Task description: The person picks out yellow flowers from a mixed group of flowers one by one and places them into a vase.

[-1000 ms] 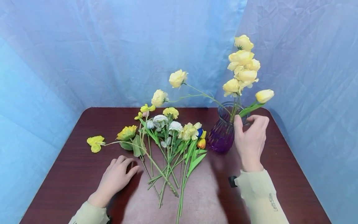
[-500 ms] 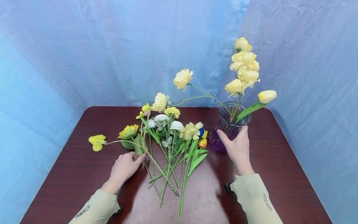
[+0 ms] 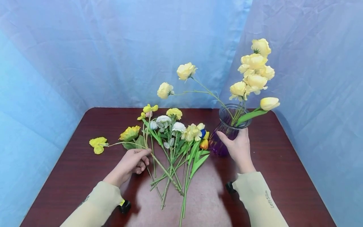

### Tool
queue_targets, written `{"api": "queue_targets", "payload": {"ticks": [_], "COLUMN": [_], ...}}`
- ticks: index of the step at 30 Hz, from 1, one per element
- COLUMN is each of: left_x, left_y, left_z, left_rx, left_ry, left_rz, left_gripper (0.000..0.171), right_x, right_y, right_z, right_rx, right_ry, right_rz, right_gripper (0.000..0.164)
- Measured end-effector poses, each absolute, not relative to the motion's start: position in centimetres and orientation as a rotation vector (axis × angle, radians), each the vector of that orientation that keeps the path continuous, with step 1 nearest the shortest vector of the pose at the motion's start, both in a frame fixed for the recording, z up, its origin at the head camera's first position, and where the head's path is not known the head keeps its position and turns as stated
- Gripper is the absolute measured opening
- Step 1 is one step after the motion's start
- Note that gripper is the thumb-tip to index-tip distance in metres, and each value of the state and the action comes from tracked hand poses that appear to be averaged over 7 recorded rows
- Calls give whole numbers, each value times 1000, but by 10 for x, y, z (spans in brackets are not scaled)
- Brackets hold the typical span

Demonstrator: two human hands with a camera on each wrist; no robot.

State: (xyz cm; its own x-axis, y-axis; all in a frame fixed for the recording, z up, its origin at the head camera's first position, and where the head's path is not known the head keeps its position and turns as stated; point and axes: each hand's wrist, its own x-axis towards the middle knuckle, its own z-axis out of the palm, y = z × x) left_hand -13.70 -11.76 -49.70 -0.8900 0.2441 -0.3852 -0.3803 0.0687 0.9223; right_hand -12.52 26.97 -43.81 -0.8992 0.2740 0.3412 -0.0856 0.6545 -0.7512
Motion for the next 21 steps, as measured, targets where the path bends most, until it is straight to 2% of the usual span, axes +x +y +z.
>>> {"api": "queue_targets", "payload": {"ticks": [4, 9, 17, 21], "left_x": [-141, -141, -141, -142], "left_y": [-115, -114, -126, -138], "left_z": [-498, -494, -471, -460], "left_rx": [-122, -141, -81, -86], "left_ry": [1761, 1774, 2013, 2137], "left_rz": [2003, 2132, 2211, 2205], "left_gripper": [44, 30, 24, 29], "right_x": [-123, -123, -121, -121], "right_y": [269, 268, 269, 269], "right_z": [-439, -440, -436, -439], "right_rx": [-209, -233, -248, -255], "right_ry": [-2486, -2509, -2525, -2531], "right_rz": [1159, 1151, 1162, 1145], "right_gripper": [89, 91, 92, 93]}}
